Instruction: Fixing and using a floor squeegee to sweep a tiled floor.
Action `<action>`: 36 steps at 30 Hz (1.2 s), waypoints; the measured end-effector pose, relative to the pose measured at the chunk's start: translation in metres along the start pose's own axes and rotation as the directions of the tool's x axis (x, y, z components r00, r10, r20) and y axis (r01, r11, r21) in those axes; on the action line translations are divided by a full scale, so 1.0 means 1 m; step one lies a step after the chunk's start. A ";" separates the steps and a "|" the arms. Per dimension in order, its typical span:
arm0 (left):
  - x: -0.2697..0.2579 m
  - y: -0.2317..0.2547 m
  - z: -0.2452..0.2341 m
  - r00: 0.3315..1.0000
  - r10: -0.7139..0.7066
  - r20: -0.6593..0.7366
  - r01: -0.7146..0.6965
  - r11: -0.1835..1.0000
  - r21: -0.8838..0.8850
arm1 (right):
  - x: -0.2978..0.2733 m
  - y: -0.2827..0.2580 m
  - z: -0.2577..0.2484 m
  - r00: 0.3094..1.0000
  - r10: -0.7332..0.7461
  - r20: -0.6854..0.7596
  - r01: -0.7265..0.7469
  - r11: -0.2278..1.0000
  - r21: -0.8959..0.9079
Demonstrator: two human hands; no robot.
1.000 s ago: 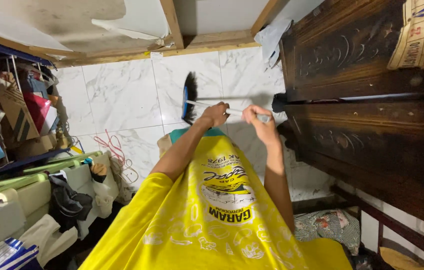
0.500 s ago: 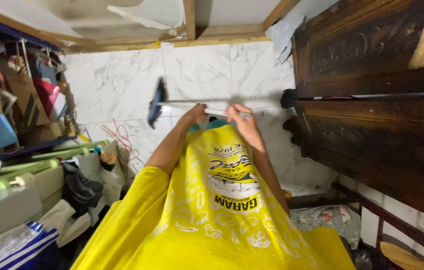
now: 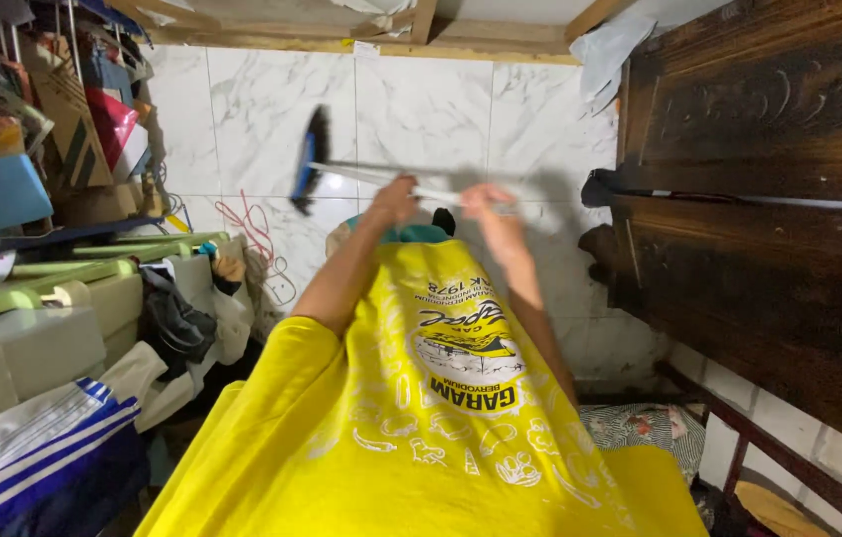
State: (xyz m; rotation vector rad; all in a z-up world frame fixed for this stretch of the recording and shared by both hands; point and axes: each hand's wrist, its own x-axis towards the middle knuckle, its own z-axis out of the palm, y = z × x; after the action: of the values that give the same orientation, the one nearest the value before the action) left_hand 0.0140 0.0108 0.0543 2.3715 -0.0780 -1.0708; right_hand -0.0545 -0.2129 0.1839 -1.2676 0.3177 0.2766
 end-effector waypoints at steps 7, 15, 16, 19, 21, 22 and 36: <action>0.005 -0.081 0.012 0.993 -0.041 -0.112 0.037 0.999 -0.039 | -0.012 0.016 0.053 0.943 -0.202 0.264 0.238 0.965 -0.113; -0.039 -0.009 -0.020 0.984 0.176 -0.022 -0.176 0.984 0.023 | -0.022 -0.025 0.043 0.976 -0.185 0.118 0.199 0.972 -0.127; -0.026 -0.027 -0.012 0.984 0.177 -0.022 -0.176 0.984 0.019 | -0.016 -0.018 0.046 0.976 -0.183 0.119 0.198 0.972 -0.129; -0.018 -0.081 0.006 0.958 0.242 -0.153 -0.242 0.970 0.018 | -0.012 0.013 0.063 0.971 -0.204 0.122 0.204 0.979 0.012; -0.023 -0.110 -0.015 0.967 0.105 -0.231 -0.115 0.993 -0.030 | 0.002 0.037 0.088 0.960 -0.230 0.162 0.245 0.966 -0.081; -0.029 -0.116 -0.019 0.966 0.108 -0.233 -0.118 0.993 -0.029 | 0.001 0.040 0.097 0.959 -0.233 0.162 0.249 0.965 -0.083; -0.034 -0.021 -0.028 0.929 0.369 -0.028 -0.367 0.928 0.067 | -0.036 -0.042 0.066 0.952 -0.264 0.153 0.289 0.941 -0.176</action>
State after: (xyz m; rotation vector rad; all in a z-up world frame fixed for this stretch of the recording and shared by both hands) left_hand 0.0069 0.0504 0.0822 2.3051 -0.5278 -0.8484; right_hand -0.0672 -0.1619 0.2527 -1.4646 -0.0012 0.1480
